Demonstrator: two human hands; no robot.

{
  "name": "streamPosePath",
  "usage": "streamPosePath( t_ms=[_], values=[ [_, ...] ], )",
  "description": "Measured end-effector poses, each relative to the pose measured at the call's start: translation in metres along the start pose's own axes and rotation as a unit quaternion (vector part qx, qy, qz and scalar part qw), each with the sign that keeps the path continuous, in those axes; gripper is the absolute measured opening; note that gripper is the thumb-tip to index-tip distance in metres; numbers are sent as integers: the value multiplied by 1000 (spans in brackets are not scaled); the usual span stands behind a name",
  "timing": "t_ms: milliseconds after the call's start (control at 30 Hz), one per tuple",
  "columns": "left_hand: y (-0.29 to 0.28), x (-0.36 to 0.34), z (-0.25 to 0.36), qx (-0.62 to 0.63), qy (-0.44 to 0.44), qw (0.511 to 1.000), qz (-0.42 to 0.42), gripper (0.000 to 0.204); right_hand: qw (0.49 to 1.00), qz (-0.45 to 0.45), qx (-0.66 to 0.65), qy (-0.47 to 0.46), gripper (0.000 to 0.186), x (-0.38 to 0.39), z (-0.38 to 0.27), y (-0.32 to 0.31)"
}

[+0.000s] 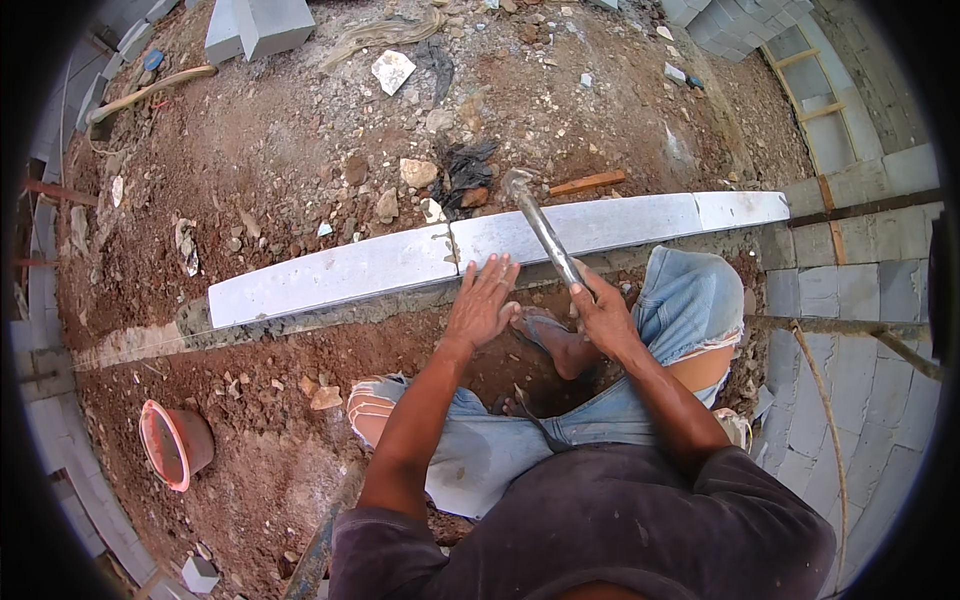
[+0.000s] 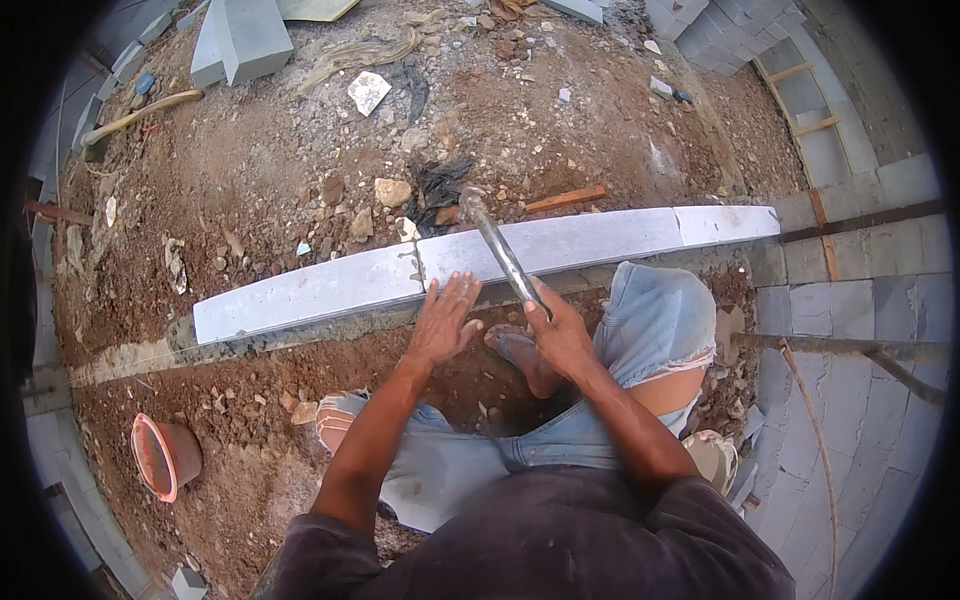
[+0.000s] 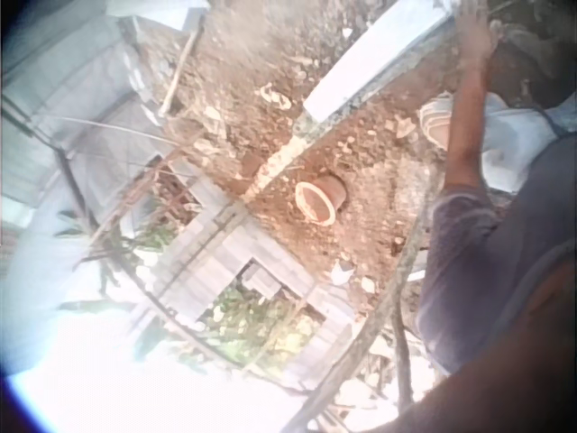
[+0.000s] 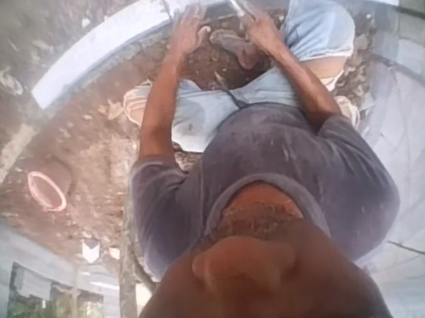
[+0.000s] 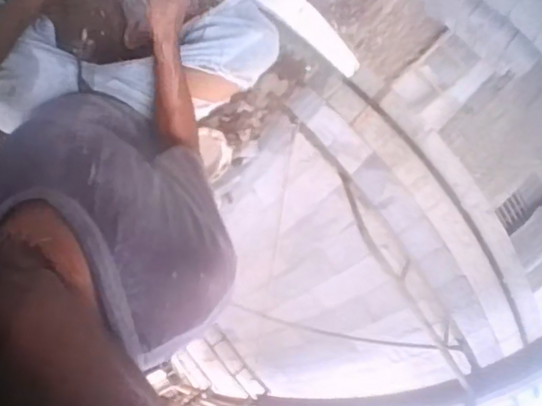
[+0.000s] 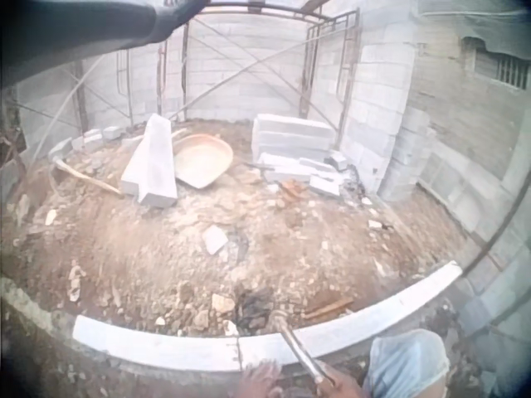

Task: The person scoops cement from a bucket with a trowel and spreads it along a marked line on the ground. They then pick up white rectangular tiles, apply cement to their back, and place them onto the prepared line, tapping them into position with a hammer.

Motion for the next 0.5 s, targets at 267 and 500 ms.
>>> streamPosePath(
  t_ms=[267,500],
  values=[
    [-55,3,-121,-46,-265,962,52,69,988,-71,136,35,50,3,9,57],
    [-56,-18,-117,-11,-290,956,42,83,987,16,134,-87,56,7,29,55]
  ],
)
Point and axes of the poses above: each hand's wrist, its own x-axis away from the middle knuckle, its own y-axis out of the palm, z = x × y, the point moved 4 cm from there along -x, towards the middle knuckle, and after that the axes turned 9 degrees about -z, right-handed, at the moved point
